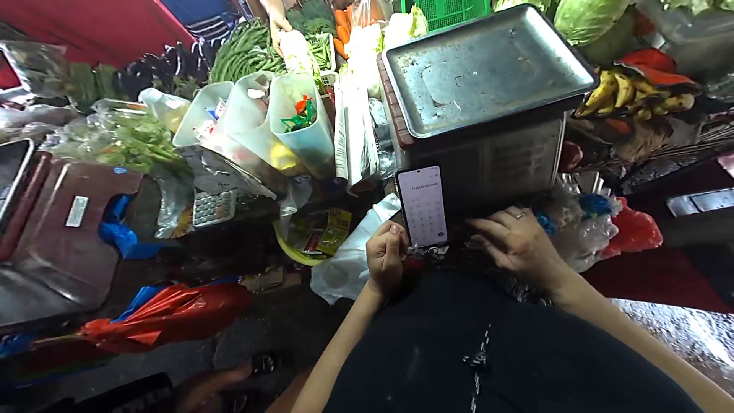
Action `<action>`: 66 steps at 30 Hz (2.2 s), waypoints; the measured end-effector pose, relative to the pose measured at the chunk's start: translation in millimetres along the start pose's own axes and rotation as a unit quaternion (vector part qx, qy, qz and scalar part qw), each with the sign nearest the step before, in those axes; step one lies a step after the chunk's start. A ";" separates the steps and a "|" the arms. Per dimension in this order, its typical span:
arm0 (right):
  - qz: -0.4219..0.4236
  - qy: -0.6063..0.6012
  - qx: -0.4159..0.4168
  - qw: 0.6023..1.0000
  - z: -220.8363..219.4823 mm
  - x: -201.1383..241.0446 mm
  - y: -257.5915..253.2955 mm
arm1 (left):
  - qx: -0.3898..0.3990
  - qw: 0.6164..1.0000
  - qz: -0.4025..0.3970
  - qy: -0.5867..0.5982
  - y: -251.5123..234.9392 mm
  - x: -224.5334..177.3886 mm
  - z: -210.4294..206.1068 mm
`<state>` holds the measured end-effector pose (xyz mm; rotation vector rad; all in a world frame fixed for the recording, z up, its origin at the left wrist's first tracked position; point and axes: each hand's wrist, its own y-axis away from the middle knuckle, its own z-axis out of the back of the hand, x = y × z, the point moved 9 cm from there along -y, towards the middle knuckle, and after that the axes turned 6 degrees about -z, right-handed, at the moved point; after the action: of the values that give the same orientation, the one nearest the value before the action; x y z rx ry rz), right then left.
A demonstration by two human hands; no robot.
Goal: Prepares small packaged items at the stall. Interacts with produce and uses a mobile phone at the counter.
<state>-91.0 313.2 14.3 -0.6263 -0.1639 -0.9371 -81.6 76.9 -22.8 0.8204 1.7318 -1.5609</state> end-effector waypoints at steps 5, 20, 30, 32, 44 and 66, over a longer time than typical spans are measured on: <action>0.082 -0.008 -0.024 0.996 -22.8 35.0 -7.1 | -0.003 1.000 -0.005 -0.019 -0.9 -2.5 -0.3; 0.102 -0.009 -0.005 0.995 -40.2 43.4 -10.2 | -0.023 1.000 0.007 -0.014 1.1 2.2 1.8; 0.090 0.078 -0.079 0.990 -26.0 13.9 10.4 | 0.040 0.948 -0.033 -0.315 19.9 -12.4 21.6; 0.080 0.036 -0.073 0.993 -22.2 16.8 11.0 | 0.069 0.923 -0.032 -0.376 25.0 -13.9 25.3; 0.207 0.011 0.077 0.975 -77.5 95.9 -27.0 | 0.154 0.942 -0.007 -0.300 27.4 -19.4 20.8; 0.060 0.070 0.098 0.991 -9.8 17.3 2.2 | 0.173 0.940 0.006 -0.295 32.0 -5.7 14.4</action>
<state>-80.2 296.4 12.2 -0.3831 -0.0899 -0.8348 -51.6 65.4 -37.8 0.4424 1.0367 -1.8887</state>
